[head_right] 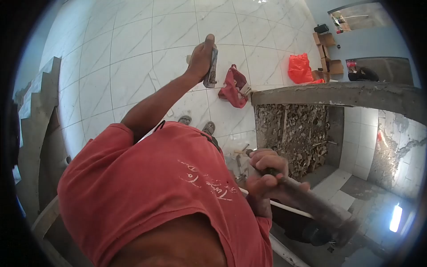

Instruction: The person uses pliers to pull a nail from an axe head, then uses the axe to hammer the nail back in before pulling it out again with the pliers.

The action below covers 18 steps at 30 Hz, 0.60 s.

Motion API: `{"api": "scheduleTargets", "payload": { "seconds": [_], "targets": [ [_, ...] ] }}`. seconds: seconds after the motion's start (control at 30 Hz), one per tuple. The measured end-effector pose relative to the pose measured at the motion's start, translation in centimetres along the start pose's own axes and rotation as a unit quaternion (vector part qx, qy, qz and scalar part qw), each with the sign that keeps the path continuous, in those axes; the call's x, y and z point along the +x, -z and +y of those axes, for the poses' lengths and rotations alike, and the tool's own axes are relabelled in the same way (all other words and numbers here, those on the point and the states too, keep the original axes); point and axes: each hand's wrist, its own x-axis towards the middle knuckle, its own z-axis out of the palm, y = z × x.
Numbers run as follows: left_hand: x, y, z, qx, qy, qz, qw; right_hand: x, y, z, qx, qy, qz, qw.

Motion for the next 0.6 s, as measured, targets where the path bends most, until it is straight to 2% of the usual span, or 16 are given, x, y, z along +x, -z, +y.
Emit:
{"api": "scheduleTargets", "payload": {
  "seconds": [0.03,0.07,0.1,0.13,0.17,0.2,0.23,0.3,0.33,0.4,0.43,0.47,0.5,0.53,0.57,0.6],
  "targets": [
    [-0.2,0.0,-0.1,-0.002,0.003,0.003,1.0,-1.5,1.4,1.4,0.0,-0.004,-0.003,1.0],
    [0.0,-0.2,-0.1,-0.012,-0.01,-0.001,1.0,-4.2,3.9,4.3,-0.242,0.041,-0.151,0.958],
    [0.2,-0.1,-0.1,-0.022,-0.024,-0.007,0.999,-5.7,5.1,5.8,-0.465,0.083,-0.284,0.834],
    [0.2,0.1,-0.4,-0.021,-0.023,-0.01,0.999,-4.9,2.6,5.7,-0.422,-0.127,-0.234,0.867],
    [0.2,0.6,-1.0,-0.015,-0.032,-0.024,0.999,-4.2,0.1,5.4,-0.358,-0.332,-0.17,0.856],
    [0.4,0.7,-1.0,-0.011,-0.047,-0.032,0.998,-4.1,0.6,4.9,-0.283,-0.398,-0.13,0.863],
    [1.4,1.0,-0.2,-0.009,-0.062,-0.025,0.998,-2.8,1.1,4.4,-0.277,-0.386,-0.134,0.87],
    [0.2,1.1,0.0,0.017,-0.047,0.028,0.998,-1.1,1.6,0.1,-0.338,-0.1,-0.167,0.921],
    [-0.3,0.7,0.6,-0.057,0.02,0.0,0.998,-1.5,1.2,-0.6,-0.34,-0.112,-0.164,0.919],
    [0.6,0.2,0.0,-0.054,0.013,-0.002,0.998,-1.2,0.3,-0.4,-0.052,-0.04,-0.009,0.998],
    [0.7,0.1,-0.3,-0.051,0.008,0.002,0.999,-2.9,1.7,1.0,-0.277,0.0,-0.127,0.952],
    [0.7,0.1,-0.1,-0.053,0.005,0.001,0.999,-4.4,3.1,2.6,-0.483,0.044,-0.235,0.842],
    [0.5,0.1,0.0,-0.033,-0.02,-0.008,0.999,-3.1,0.9,3.6,-0.433,-0.237,-0.273,0.825],
    [-0.1,0.0,-0.1,-0.011,-0.041,-0.019,0.999,-3.4,0.3,5.6,-0.347,-0.343,-0.246,0.838],
    [-1.0,-0.1,-0.8,-0.01,-0.038,-0.023,0.999,-3.9,0.1,5.7,-0.334,-0.353,-0.245,0.839],
    [-1.0,-0.3,-1.3,-0.013,-0.015,-0.007,1.0,-3.7,0.1,4.5,-0.368,-0.301,-0.224,0.851]
  ]
}}
